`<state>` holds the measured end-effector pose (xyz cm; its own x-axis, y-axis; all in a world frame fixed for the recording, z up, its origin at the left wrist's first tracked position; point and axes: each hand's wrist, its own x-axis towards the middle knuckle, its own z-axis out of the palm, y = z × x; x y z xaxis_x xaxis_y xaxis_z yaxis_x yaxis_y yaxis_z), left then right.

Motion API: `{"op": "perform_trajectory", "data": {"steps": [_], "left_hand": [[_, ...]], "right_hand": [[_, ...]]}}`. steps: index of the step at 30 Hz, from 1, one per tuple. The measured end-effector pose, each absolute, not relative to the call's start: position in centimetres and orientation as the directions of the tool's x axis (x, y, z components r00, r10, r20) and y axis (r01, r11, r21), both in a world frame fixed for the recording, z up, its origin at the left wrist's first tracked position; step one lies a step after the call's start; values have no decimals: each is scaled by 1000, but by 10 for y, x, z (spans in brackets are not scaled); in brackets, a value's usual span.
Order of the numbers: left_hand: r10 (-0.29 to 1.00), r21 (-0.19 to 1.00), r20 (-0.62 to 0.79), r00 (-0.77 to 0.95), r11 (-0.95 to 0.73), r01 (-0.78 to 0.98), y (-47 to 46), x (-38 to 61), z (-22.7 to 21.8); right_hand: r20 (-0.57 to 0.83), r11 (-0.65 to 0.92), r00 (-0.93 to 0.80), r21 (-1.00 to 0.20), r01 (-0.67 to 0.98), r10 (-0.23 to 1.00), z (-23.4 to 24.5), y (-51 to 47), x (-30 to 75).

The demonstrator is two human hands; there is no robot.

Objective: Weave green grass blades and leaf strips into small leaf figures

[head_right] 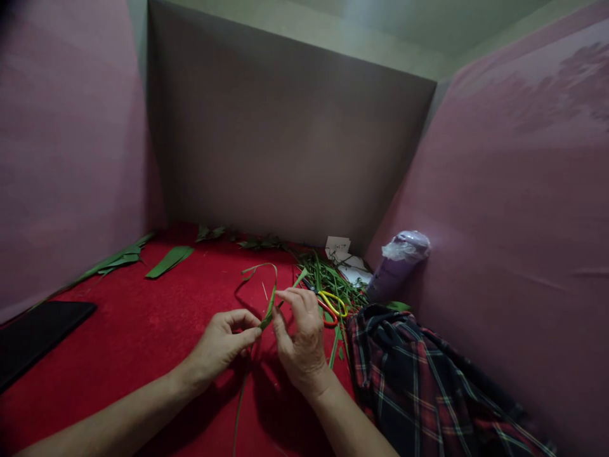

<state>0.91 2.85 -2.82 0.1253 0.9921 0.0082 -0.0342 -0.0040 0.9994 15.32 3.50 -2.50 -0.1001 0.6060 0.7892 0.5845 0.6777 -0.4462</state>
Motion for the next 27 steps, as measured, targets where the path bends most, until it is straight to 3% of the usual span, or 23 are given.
{"op": "perform_trajectory", "data": {"steps": [13,27], "left_hand": [[984,998,55,168,-61,26,26,10,-33],[979,998,65,196,-61,-26,23,11,-36]], "right_hand": [[694,602,-124,-505,619,709,-24,29,151],[709,601,-55,-552,578,703,-25,27,148]]}}
